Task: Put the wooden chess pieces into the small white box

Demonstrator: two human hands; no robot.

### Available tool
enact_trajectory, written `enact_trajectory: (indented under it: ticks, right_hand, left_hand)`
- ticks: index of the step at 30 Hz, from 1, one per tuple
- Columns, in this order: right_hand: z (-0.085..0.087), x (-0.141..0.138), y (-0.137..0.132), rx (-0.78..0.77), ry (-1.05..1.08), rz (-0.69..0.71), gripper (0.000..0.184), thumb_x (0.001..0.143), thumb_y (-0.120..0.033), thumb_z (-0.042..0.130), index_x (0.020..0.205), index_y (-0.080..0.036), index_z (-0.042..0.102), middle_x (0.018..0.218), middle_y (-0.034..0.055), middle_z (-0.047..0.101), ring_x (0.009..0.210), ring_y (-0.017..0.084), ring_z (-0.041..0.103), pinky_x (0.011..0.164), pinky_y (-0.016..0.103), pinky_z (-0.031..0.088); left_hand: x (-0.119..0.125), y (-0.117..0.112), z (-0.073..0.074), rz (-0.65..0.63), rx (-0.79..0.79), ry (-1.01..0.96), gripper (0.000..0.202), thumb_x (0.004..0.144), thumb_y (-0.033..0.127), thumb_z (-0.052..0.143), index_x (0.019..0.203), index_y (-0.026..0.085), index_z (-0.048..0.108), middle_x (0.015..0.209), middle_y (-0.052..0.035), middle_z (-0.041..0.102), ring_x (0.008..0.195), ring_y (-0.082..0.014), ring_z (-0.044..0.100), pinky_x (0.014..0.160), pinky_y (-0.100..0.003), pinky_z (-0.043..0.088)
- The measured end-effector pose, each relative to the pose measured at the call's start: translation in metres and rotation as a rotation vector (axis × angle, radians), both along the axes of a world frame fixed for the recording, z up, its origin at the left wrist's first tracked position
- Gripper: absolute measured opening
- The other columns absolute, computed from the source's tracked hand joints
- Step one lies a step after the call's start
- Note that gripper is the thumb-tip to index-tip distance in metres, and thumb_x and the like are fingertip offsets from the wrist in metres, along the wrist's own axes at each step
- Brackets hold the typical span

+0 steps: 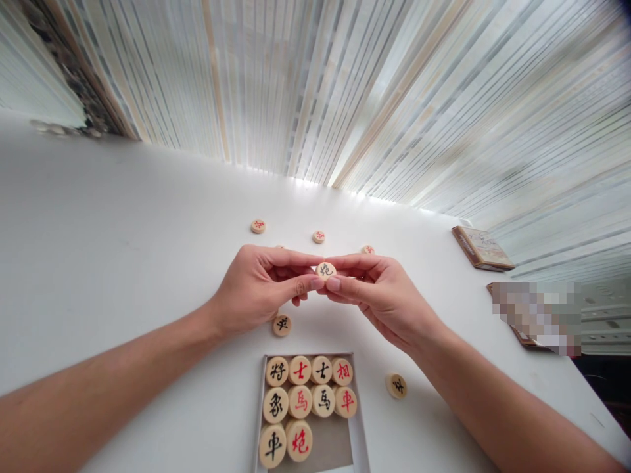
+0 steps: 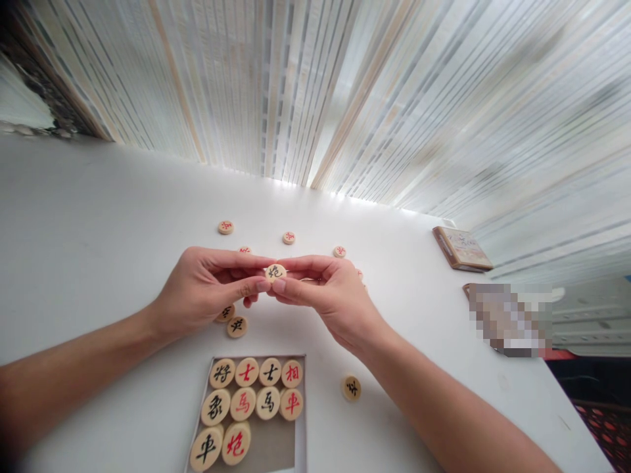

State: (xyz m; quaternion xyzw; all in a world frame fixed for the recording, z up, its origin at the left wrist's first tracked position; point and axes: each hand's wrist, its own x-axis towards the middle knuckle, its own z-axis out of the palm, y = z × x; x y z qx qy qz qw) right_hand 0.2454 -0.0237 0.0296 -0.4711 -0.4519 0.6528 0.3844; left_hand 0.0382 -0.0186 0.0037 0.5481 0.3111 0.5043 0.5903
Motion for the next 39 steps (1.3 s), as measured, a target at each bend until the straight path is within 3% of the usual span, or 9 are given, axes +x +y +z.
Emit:
enact_trajectory:
  ticks: [4,9,13,16,22,27,39]
  right_hand:
    - [-0.002,0.000,-0.001,0.097,-0.052,0.015,0.044,0.064,-0.033,0.103,0.100,-0.015,0.084,0.088,0.0093,0.083,0.077,0.021,0.080,0.077,0.035,0.068]
    - [-0.003,-0.001,-0.001,0.128,-0.069,0.019,0.041,0.058,-0.030,0.106,0.086,-0.015,0.080,0.078,0.0059,0.080,0.067,0.018,0.075,0.060,0.027,0.064]
    - [-0.004,-0.001,-0.001,0.142,-0.054,0.054,0.031,0.066,-0.031,0.102,0.079,-0.016,0.079,0.069,0.0040,0.077,0.061,0.015,0.074,0.053,0.022,0.061]
    - [-0.004,-0.002,-0.002,0.123,-0.054,0.061,0.028,0.073,-0.035,0.099,0.078,-0.015,0.079,0.068,0.0040,0.077,0.057,0.015,0.074,0.049,0.022,0.061]
    - [-0.001,-0.006,-0.005,0.138,-0.058,0.082,0.032,0.079,-0.042,0.094,0.078,-0.015,0.079,0.068,0.0056,0.079,0.057,0.016,0.075,0.053,0.023,0.064]
    - [-0.001,-0.004,-0.004,0.161,-0.029,0.108,0.028,0.081,-0.039,0.093,0.084,-0.015,0.082,0.071,0.0054,0.080,0.060,0.015,0.076,0.058,0.023,0.066]
    - [0.013,0.006,0.000,0.120,-0.055,0.226,0.037,0.079,-0.032,0.095,0.113,-0.021,0.086,0.092,0.0097,0.086,0.086,0.023,0.084,0.079,0.035,0.071]
  left_hand:
    - [0.000,-0.001,-0.003,-0.011,0.030,0.039,0.022,0.084,0.011,0.086,0.104,0.021,0.089,0.079,-0.0019,0.081,0.060,-0.0078,0.067,0.057,-0.015,0.059]
    - [0.000,-0.004,-0.005,-0.014,0.109,0.124,0.027,0.088,0.010,0.080,0.112,0.022,0.087,0.084,-0.0032,0.081,0.064,-0.0099,0.071,0.059,-0.018,0.061]
    - [0.001,-0.006,-0.004,-0.019,0.239,0.158,0.031,0.089,0.007,0.076,0.115,0.022,0.086,0.095,-0.0063,0.082,0.073,-0.0132,0.074,0.065,-0.023,0.063]
    - [0.000,-0.006,-0.005,0.006,0.302,0.223,0.030,0.088,0.010,0.079,0.115,0.020,0.086,0.091,-0.0072,0.081,0.077,-0.0165,0.075,0.069,-0.027,0.065]
    - [-0.001,-0.006,-0.005,0.004,0.279,0.229,0.025,0.087,0.014,0.083,0.111,0.022,0.087,0.089,-0.0042,0.082,0.075,-0.0149,0.076,0.069,-0.024,0.064]
    - [0.001,-0.006,-0.004,-0.021,0.193,0.160,0.023,0.091,0.017,0.082,0.113,0.020,0.086,0.093,-0.0058,0.085,0.082,-0.0188,0.081,0.075,-0.027,0.067]
    - [0.001,-0.005,-0.003,0.014,0.061,0.099,0.024,0.086,0.018,0.083,0.109,0.016,0.087,0.085,-0.0074,0.083,0.066,-0.0143,0.072,0.059,-0.023,0.063]
